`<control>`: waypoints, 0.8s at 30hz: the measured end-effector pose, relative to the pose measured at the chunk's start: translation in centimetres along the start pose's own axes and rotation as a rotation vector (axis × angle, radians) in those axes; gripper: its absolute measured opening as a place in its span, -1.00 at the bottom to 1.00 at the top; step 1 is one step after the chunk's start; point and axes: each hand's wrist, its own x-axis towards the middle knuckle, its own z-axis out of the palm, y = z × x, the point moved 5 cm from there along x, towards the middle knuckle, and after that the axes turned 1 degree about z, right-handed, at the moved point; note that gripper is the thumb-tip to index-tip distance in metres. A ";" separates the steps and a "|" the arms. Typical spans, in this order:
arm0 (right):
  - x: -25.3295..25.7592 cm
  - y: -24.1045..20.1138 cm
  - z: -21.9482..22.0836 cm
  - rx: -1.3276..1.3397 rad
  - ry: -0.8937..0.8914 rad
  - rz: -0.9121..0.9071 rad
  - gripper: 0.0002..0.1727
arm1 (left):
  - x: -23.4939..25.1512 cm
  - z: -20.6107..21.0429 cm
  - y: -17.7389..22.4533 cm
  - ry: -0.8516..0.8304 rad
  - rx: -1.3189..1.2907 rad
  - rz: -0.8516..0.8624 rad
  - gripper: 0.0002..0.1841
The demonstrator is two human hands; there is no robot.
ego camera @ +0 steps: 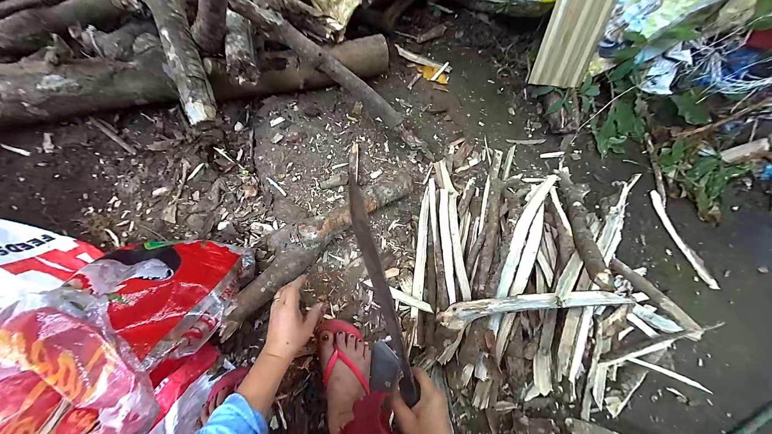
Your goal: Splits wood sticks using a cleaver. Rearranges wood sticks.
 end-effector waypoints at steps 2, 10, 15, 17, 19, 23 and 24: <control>-0.2 -0.5 0.3 0.050 0.152 -0.125 -0.58 | -0.7 -1.2 -1.0 0.057 0.003 -0.002 -0.35; 2.2 4.8 3.3 -0.099 -0.249 0.336 -0.41 | -1.7 -2.1 -1.7 0.056 0.059 0.038 -0.46; 1.0 2.5 2.1 -0.028 -0.082 0.137 -0.51 | -2.2 -1.5 -1.9 0.044 0.048 0.048 -0.49; 0.6 2.9 2.4 -0.014 -0.034 0.106 -0.51 | -2.4 -1.2 -2.1 0.025 0.041 0.047 -0.51; 1.0 4.3 3.3 -0.091 -0.156 0.263 -0.46 | -2.3 -1.0 -1.9 0.005 0.045 0.033 -0.51; 1.9 5.9 3.9 -0.146 -0.292 0.408 -0.42 | -1.9 -0.8 -1.1 0.009 0.050 0.057 -0.52; 1.7 5.6 3.7 -0.144 -0.291 0.384 -0.43 | -2.0 -0.8 -1.1 0.006 0.054 0.060 -0.52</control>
